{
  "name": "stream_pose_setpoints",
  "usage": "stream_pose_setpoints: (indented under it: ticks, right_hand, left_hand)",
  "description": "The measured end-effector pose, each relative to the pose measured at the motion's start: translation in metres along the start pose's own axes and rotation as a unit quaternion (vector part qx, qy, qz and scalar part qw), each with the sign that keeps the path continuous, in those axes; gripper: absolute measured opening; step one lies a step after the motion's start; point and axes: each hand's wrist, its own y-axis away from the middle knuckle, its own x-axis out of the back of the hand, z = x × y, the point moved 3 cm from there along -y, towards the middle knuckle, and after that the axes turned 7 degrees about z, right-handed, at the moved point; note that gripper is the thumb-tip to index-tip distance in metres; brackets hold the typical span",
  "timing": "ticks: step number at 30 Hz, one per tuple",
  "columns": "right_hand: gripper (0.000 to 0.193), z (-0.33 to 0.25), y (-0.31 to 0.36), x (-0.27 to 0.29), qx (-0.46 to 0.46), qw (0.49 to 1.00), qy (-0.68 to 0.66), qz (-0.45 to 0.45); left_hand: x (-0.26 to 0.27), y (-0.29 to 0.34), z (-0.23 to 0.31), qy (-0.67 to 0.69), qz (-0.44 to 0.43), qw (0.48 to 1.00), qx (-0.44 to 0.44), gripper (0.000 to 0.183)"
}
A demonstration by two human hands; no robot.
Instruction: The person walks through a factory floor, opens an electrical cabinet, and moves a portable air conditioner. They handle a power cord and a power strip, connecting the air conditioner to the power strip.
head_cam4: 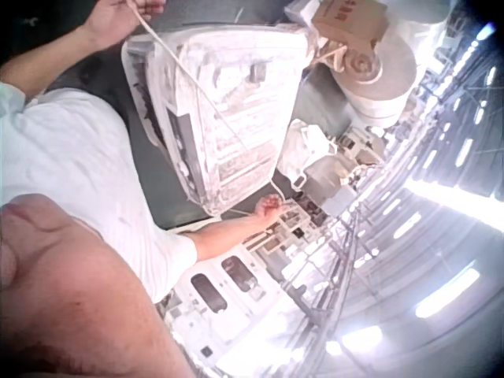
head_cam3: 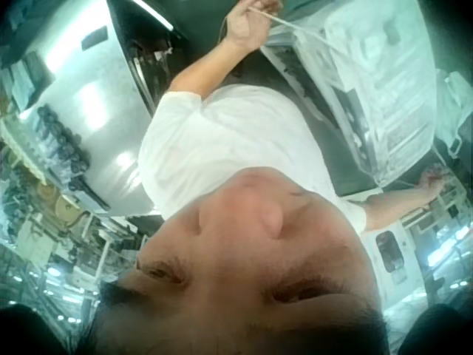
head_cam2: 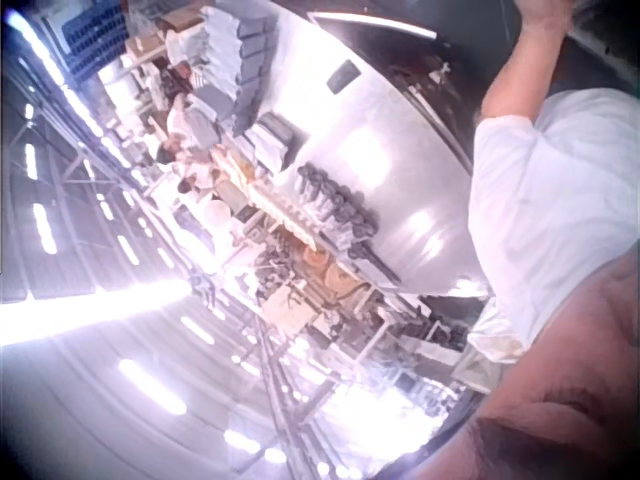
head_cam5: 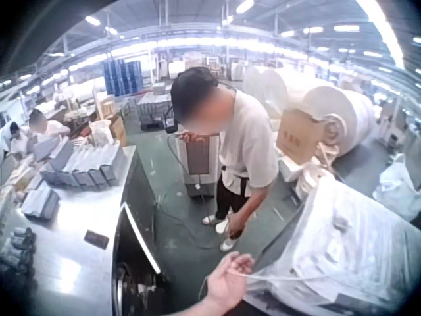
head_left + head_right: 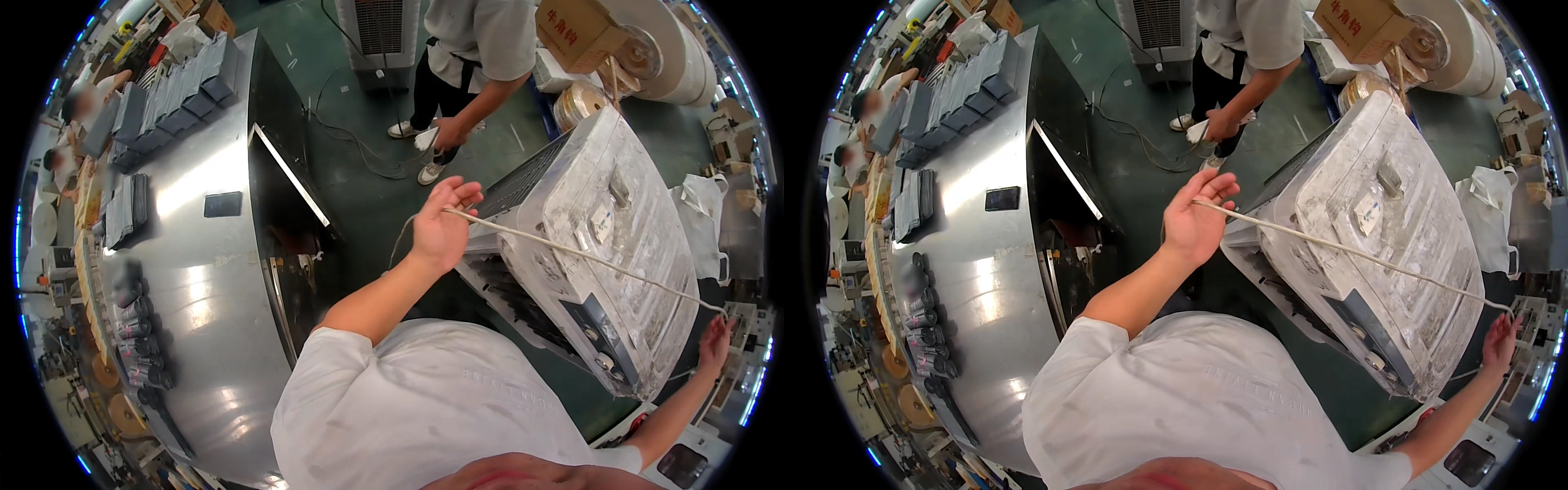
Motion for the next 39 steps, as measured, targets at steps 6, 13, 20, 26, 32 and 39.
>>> stream_pose_setpoints:
  ticks: [6, 13, 20, 26, 32, 39]
  right_hand:
    - [0.047, 0.006, -0.165, -0.014, -0.042, 0.994, -0.084, 0.054]
    - [0.054, -0.021, -0.234, 0.027, 0.02, 0.979, -0.075, 0.19]
    - [0.052, -0.021, -0.171, -0.154, 0.287, 0.607, 0.74, 0.028]
    - [0.021, 0.019, 0.087, -0.413, 0.345, 0.735, 0.431, -0.393]
    - [0.068, 0.113, 0.337, -0.529, -0.003, 0.734, 0.261, -0.627]
    - [0.069, 0.138, 0.35, -0.603, -0.02, 0.878, 0.196, -0.436]
  left_hand:
    - [0.051, 0.01, 0.022, 0.19, 0.095, 0.977, 0.031, 0.026]
    - [0.061, 0.016, 0.042, 0.1, 0.163, 0.982, 0.01, 0.025]
    - [-0.015, 0.02, 0.04, -0.372, 0.026, 0.924, -0.079, 0.024]
    - [-0.101, 0.029, 0.01, -0.569, -0.134, 0.799, -0.143, 0.018]
    - [-0.164, 0.056, -0.006, -0.622, -0.424, 0.566, -0.336, 0.024]
    - [-0.136, 0.061, 0.063, -0.671, -0.577, 0.406, -0.225, 0.031]
